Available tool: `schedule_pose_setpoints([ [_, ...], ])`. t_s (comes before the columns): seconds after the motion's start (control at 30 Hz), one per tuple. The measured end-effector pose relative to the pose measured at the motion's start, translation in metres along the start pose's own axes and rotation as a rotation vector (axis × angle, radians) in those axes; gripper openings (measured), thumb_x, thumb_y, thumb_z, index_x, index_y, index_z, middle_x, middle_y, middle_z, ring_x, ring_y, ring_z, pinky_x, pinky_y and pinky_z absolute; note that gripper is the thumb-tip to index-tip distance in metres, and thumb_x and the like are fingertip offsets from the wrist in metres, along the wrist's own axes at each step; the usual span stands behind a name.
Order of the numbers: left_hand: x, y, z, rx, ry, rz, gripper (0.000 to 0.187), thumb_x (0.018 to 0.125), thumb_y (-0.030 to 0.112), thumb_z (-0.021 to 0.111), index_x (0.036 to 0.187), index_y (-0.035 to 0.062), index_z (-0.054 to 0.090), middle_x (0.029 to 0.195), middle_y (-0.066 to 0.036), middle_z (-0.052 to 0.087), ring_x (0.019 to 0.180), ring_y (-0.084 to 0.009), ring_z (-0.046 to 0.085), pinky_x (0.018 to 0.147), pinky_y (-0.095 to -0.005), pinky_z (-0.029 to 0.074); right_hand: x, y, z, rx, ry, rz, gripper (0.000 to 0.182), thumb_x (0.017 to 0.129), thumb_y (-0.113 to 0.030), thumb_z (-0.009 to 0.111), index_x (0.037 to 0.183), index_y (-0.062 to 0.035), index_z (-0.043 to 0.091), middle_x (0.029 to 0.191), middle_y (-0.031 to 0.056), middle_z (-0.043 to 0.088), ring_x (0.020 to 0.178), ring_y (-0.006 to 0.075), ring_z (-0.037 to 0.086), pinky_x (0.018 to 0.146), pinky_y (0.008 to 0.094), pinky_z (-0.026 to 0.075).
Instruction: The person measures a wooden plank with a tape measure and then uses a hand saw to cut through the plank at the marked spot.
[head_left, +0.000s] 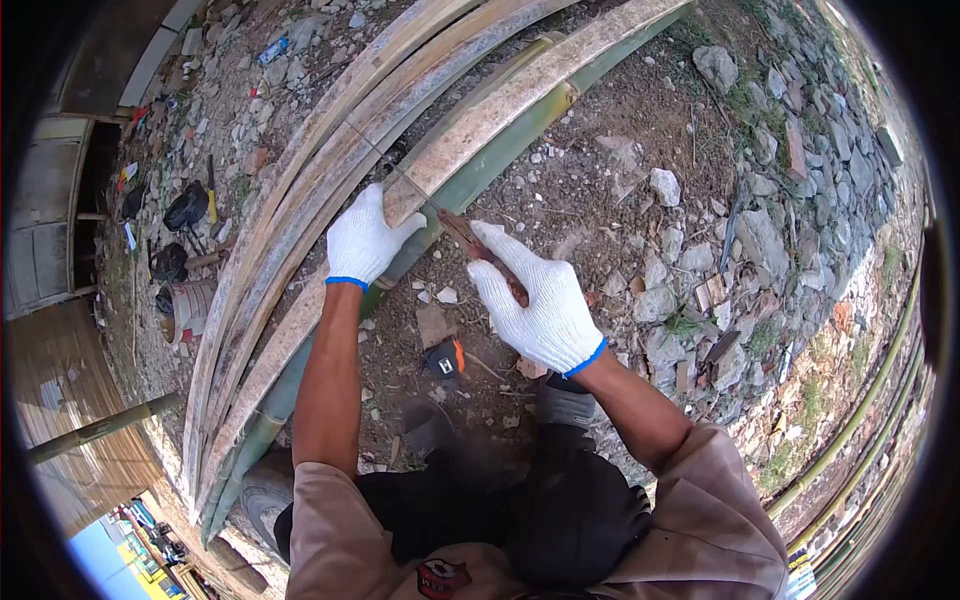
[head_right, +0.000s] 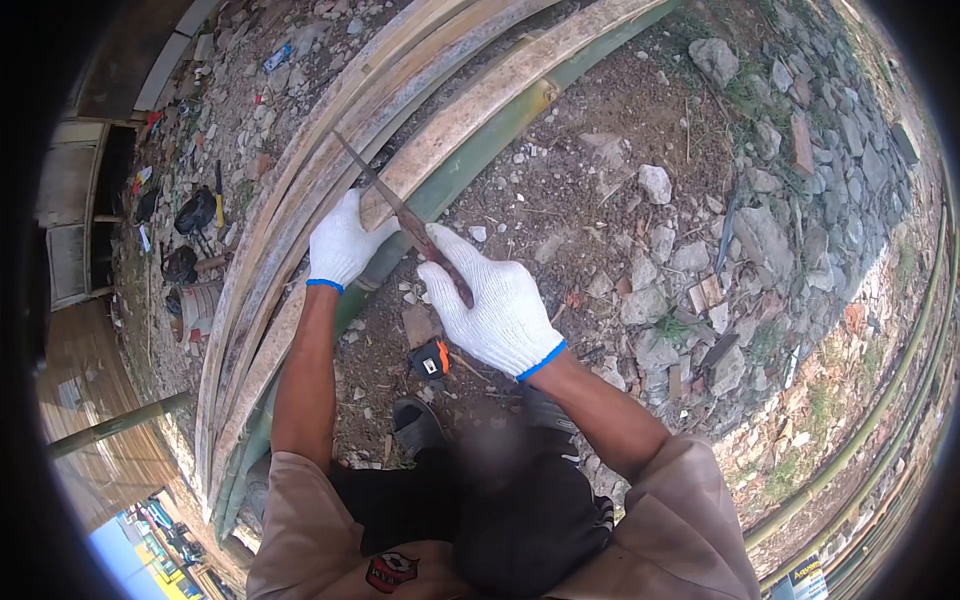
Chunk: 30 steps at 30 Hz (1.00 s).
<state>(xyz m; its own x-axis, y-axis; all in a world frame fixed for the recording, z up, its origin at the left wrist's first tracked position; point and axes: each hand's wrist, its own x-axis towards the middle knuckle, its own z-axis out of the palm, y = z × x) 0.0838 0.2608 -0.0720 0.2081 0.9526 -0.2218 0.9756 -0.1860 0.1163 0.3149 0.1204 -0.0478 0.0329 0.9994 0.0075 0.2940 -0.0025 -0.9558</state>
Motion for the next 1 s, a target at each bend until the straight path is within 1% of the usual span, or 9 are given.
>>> schedule_pose_setpoints([
  [0.17, 0.001, -0.005, -0.036, -0.158, -0.193, -0.004, 0.088, 0.080, 0.062, 0.079, 0.133, -0.0052, 0.061, 0.120, -0.030, 0.071, 0.112, -0.0431, 0.069, 0.097, -0.0456, 0.053, -0.022, -0.007, 0.015, 0.074, 0.053, -0.005, 0.050, 0.099, -0.020, 0.070, 0.144, -0.0036, 0.058, 0.093, 0.0154, 0.078, 0.059, 0.0228, 0.071, 0.058, 0.0328, 0.056],
  [0.23, 0.003, -0.012, -0.038, -0.228, -0.171, 0.046, 0.087, 0.079, 0.066, 0.076, 0.126, -0.0058, 0.063, 0.117, -0.031, 0.071, 0.108, -0.0441, 0.070, 0.094, -0.0475, 0.053, -0.026, 0.018, 0.021, 0.036, 0.143, -0.178, 0.050, 0.098, -0.018, 0.071, 0.144, -0.0035, 0.059, 0.094, 0.0163, 0.078, 0.059, 0.0218, 0.071, 0.057, 0.0321, 0.055],
  [0.3, 0.001, -0.009, -0.039, -0.269, -0.225, 0.039, 0.084, 0.078, 0.065, 0.078, 0.124, -0.0049, 0.064, 0.116, -0.031, 0.071, 0.107, -0.0439, 0.070, 0.093, -0.0471, 0.054, -0.033, 0.017, 0.017, 0.032, 0.098, -0.099, 0.049, 0.098, -0.017, 0.071, 0.144, -0.0036, 0.059, 0.093, 0.0166, 0.078, 0.059, 0.0219, 0.071, 0.057, 0.0321, 0.054],
  [0.47, -0.002, -0.007, -0.006, 0.032, 0.059, 0.016, 0.083, 0.081, 0.062, 0.077, 0.132, -0.0010, 0.059, 0.125, -0.027, 0.070, 0.111, -0.0426, 0.070, 0.093, -0.0492, 0.056, -0.057, -0.036, -0.016, -0.100, 0.006, 0.072, 0.049, 0.098, -0.014, 0.070, 0.145, -0.0039, 0.059, 0.095, 0.0154, 0.079, 0.062, 0.0211, 0.073, 0.057, 0.0310, 0.054],
  [0.57, 0.002, -0.002, -0.033, -0.070, -0.159, -0.018, 0.083, 0.081, 0.063, 0.078, 0.132, -0.0003, 0.059, 0.127, -0.027, 0.069, 0.111, -0.0425, 0.070, 0.093, -0.0493, 0.056, -0.082, -0.020, -0.024, -0.021, 0.082, 0.027, 0.049, 0.097, -0.013, 0.070, 0.144, -0.0045, 0.060, 0.089, 0.0141, 0.078, 0.056, 0.0203, 0.069, 0.055, 0.0312, 0.053],
  [0.77, 0.007, -0.013, -0.031, 0.067, 0.153, 0.003, 0.082, 0.081, 0.063, 0.076, 0.130, -0.0003, 0.060, 0.117, -0.028, 0.072, 0.107, -0.0434, 0.071, 0.089, -0.0503, 0.057, -0.049, 0.021, 0.018, 0.077, 0.181, -0.070, 0.049, 0.095, -0.011, 0.071, 0.143, -0.0064, 0.062, 0.090, 0.0142, 0.078, 0.049, 0.0158, 0.061, 0.052, 0.0289, 0.050],
  [0.83, 0.016, -0.006, -0.046, 0.080, 0.114, -0.011, 0.082, 0.082, 0.062, 0.076, 0.132, -0.0012, 0.059, 0.118, -0.028, 0.072, 0.106, -0.0434, 0.071, 0.090, -0.0505, 0.057, -0.039, 0.006, 0.000, 0.064, 0.215, -0.157, 0.042, 0.096, -0.012, 0.071, 0.136, -0.0010, 0.065, 0.097, 0.0162, 0.079, 0.063, 0.0187, 0.072, 0.060, 0.0300, 0.055],
  [0.9, -0.006, -0.001, -0.034, 0.050, 0.074, -0.037, 0.082, 0.084, 0.061, 0.076, 0.135, -0.0014, 0.058, 0.118, -0.028, 0.072, 0.106, -0.0426, 0.072, 0.090, -0.0498, 0.057, -0.028, -0.033, -0.029, 0.113, 0.122, -0.058, 0.039, 0.097, -0.015, 0.071, 0.133, 0.0003, 0.067, 0.098, 0.0175, 0.078, 0.068, 0.0232, 0.076, 0.063, 0.0312, 0.057],
  [1.0, -0.004, -0.003, -0.011, 0.056, 0.091, 0.010, 0.081, 0.084, 0.060, 0.076, 0.136, 0.0011, 0.058, 0.116, -0.027, 0.073, 0.104, -0.0417, 0.072, 0.088, -0.0491, 0.058, -0.039, -0.043, -0.033, -0.007, 0.053, -0.001, 0.042, 0.097, -0.019, 0.072, 0.134, -0.0004, 0.066, 0.092, 0.0192, 0.077, 0.064, 0.0245, 0.075, 0.061, 0.0331, 0.057],
])
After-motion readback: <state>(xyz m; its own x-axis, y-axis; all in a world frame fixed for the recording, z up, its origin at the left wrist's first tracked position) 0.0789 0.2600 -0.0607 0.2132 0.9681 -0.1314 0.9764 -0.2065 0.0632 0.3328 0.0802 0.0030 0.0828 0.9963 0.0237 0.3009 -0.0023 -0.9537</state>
